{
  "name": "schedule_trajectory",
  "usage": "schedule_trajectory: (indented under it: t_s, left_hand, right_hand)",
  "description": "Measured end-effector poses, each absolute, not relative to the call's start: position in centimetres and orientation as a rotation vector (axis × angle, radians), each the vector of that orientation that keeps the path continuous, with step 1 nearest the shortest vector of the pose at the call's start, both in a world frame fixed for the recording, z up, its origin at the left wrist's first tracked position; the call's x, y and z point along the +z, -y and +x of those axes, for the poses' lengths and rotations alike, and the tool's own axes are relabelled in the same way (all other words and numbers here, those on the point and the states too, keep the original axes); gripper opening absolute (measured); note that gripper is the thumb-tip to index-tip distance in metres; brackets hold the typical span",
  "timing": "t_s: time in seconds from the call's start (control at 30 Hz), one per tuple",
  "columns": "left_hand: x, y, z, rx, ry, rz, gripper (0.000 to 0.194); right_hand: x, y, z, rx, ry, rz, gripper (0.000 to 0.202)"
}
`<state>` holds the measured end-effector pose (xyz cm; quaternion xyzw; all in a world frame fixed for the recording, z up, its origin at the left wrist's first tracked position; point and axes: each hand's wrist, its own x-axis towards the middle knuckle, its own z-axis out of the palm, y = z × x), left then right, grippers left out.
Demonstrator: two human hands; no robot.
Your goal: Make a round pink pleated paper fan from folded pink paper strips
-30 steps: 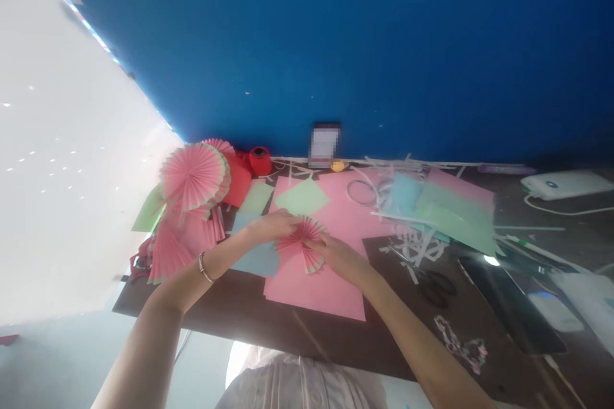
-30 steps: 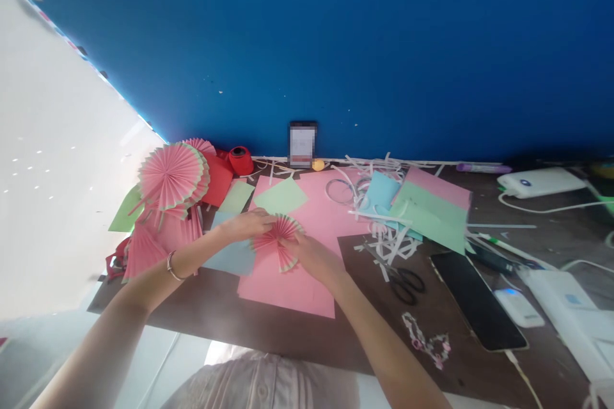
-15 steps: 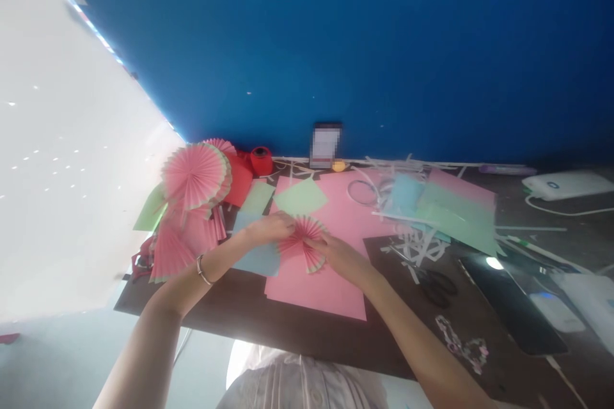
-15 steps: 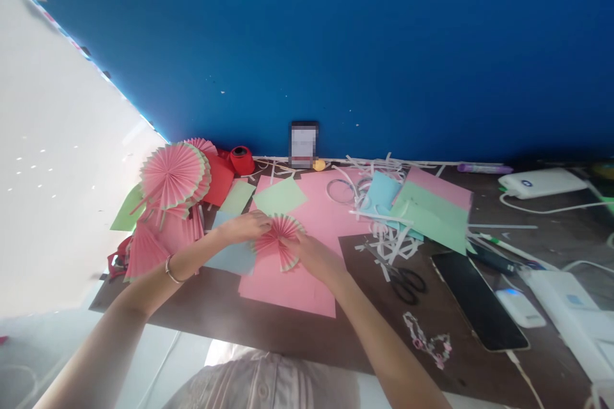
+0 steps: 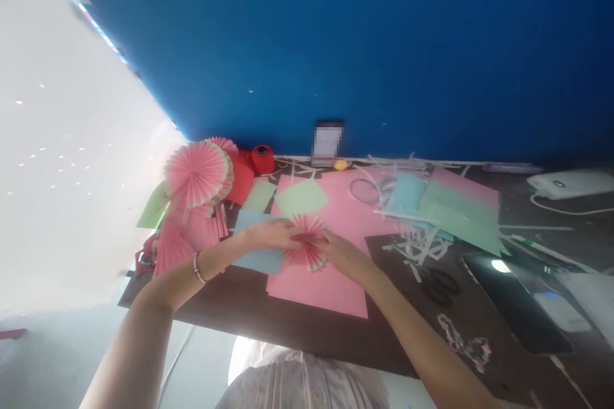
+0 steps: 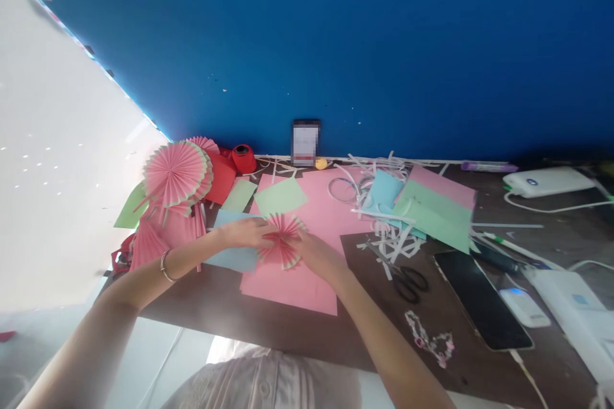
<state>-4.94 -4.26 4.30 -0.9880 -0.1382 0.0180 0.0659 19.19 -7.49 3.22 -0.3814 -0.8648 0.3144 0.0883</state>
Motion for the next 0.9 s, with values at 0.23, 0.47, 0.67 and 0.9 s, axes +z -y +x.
schedule_trajectory:
  t_s: [0.23,0.47,0.67,0.9]
  left_hand:
    - [3.8,3.9,-5.4,-0.001,0.149,-2.983,0.025]
    - [4.4,3.7,-5.0,-0.081,0.047,-2.975,0.024]
    - [5.1,3.5,-4.7,0.048,0.054,-3.072,0.026]
    - [4.5,3.5,-4.6,0.068,-0.037,-3.027,0.028]
  right_hand:
    - [3.3,7.6,18.9,0.938,2.530,-1.214,0.039]
    - [3.3,7.4,19.0,1.036,2.454,-1.269,0.037]
    - [3.5,7.7,18.9,1.080,2.409,-1.295,0.038]
    - [3.1,7.5,19.1,1.059,2.463,-1.267,0.040]
